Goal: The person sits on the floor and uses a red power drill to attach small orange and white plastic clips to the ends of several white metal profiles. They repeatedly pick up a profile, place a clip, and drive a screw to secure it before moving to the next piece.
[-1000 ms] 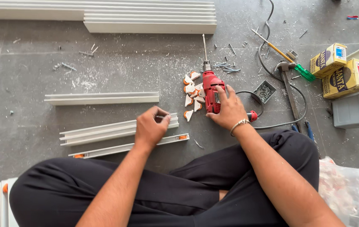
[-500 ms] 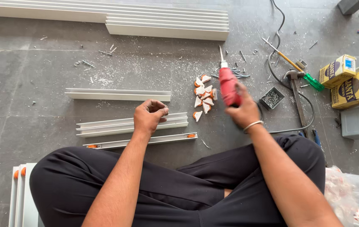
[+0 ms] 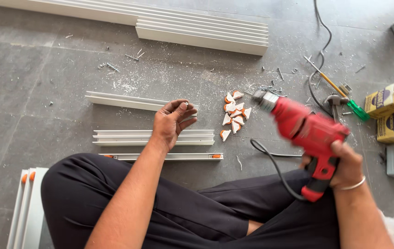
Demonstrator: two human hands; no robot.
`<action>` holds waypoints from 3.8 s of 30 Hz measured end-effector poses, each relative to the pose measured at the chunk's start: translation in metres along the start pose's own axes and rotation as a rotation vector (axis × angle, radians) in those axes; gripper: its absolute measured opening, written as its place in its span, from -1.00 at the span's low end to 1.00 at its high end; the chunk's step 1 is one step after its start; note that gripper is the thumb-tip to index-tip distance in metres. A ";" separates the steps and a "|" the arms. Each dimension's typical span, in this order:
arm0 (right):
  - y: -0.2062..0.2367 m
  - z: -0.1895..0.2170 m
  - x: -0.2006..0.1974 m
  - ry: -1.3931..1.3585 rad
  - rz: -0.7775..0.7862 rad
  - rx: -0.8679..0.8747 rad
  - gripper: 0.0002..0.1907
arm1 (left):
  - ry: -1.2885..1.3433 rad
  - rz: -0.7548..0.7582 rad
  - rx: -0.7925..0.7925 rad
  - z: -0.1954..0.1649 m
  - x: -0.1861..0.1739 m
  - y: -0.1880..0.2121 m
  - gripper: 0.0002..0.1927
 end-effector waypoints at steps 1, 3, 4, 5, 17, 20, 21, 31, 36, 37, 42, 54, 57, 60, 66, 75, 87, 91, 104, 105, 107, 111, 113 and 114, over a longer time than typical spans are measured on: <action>0.002 -0.014 -0.005 -0.005 0.017 0.047 -0.28 | 0.016 0.009 0.005 -0.001 0.000 -0.002 -0.82; 0.001 -0.035 -0.014 -0.017 0.042 0.120 -0.26 | 0.042 0.027 0.010 -0.003 0.000 -0.004 -0.82; -0.003 -0.042 -0.018 -0.022 0.052 0.142 -0.26 | 0.029 0.009 0.011 -0.004 -0.003 -0.004 -0.82; -0.006 -0.046 -0.021 -0.026 0.062 0.163 -0.27 | 0.018 -0.006 0.013 -0.005 -0.005 -0.004 -0.82; -0.024 -0.062 -0.028 0.026 0.070 0.273 -0.29 | -0.106 -0.071 0.020 -0.004 -0.015 -0.010 -0.81; -0.020 -0.063 -0.030 0.040 0.034 0.300 -0.28 | -0.114 -0.066 0.019 -0.004 -0.014 -0.011 -0.81; -0.020 -0.061 -0.029 0.033 0.036 0.298 -0.28 | -0.119 -0.063 0.019 -0.005 -0.013 -0.011 -0.82; -0.020 -0.065 -0.026 0.061 0.104 0.337 -0.26 | -0.678 0.050 0.180 -0.040 0.003 0.004 -0.87; -0.022 -0.078 -0.034 -0.059 0.122 0.380 -0.27 | -0.551 0.061 0.253 -0.043 0.016 0.012 -0.88; -0.021 -0.080 -0.036 -0.076 0.125 0.386 -0.27 | -0.532 0.070 0.260 -0.043 0.019 0.013 -0.88; -0.020 -0.081 -0.036 -0.168 0.174 0.361 -0.27 | -0.221 0.102 0.152 -0.030 0.019 0.009 -0.78; -0.024 -0.027 -0.037 0.073 0.021 0.210 -0.18 | -1.599 0.427 0.424 0.069 0.058 0.061 -0.50; -0.019 0.014 -0.060 0.274 -0.030 0.209 -0.18 | -1.646 0.442 0.432 0.072 0.058 0.062 -0.50; -0.008 0.044 -0.074 0.512 -0.050 0.260 -0.16 | -1.643 0.388 0.275 0.077 0.045 0.055 -0.47; 0.007 0.086 -0.042 0.885 0.068 0.295 -0.12 | -1.546 0.277 -0.075 0.091 0.010 0.044 -0.48; -0.046 0.129 0.128 1.685 0.530 0.131 -0.04 | -1.435 0.340 -0.020 0.089 0.019 0.051 -0.59; -0.077 0.112 0.183 2.045 0.434 0.695 0.02 | -1.477 0.375 -0.058 0.088 0.015 0.049 -0.67; -0.077 0.113 0.182 1.988 0.430 0.608 0.02 | -1.465 0.377 -0.056 0.089 0.016 0.049 -0.68; -0.079 0.123 0.192 2.075 0.422 0.672 0.03 | -1.475 0.372 -0.045 0.089 0.016 0.049 -0.69; -0.078 0.122 0.194 2.094 0.442 0.705 0.01 | -1.475 0.373 -0.047 0.089 0.017 0.049 -0.70; -0.076 0.119 0.199 2.135 0.494 0.773 -0.02 | -1.476 0.374 -0.058 0.090 0.016 0.049 -0.70; -0.075 0.112 0.210 2.141 0.605 0.868 -0.08 | -1.491 0.372 -0.053 0.091 0.018 0.048 -0.68; -0.078 0.110 0.220 2.124 0.634 0.840 -0.09 | -1.496 0.371 -0.069 0.092 0.017 0.048 -0.69; -0.078 0.110 0.223 2.132 0.652 0.853 -0.10 | -1.498 0.364 -0.073 0.093 0.017 0.048 -0.67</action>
Point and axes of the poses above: each hand's wrist, its own y-axis away from the middle knuckle, its own x-axis out of the palm, z = x × y, the point moved 10 cm from there along -y, towards the middle knuckle, and after that the axes turned 14 degrees about y, right-handed, at the moved point
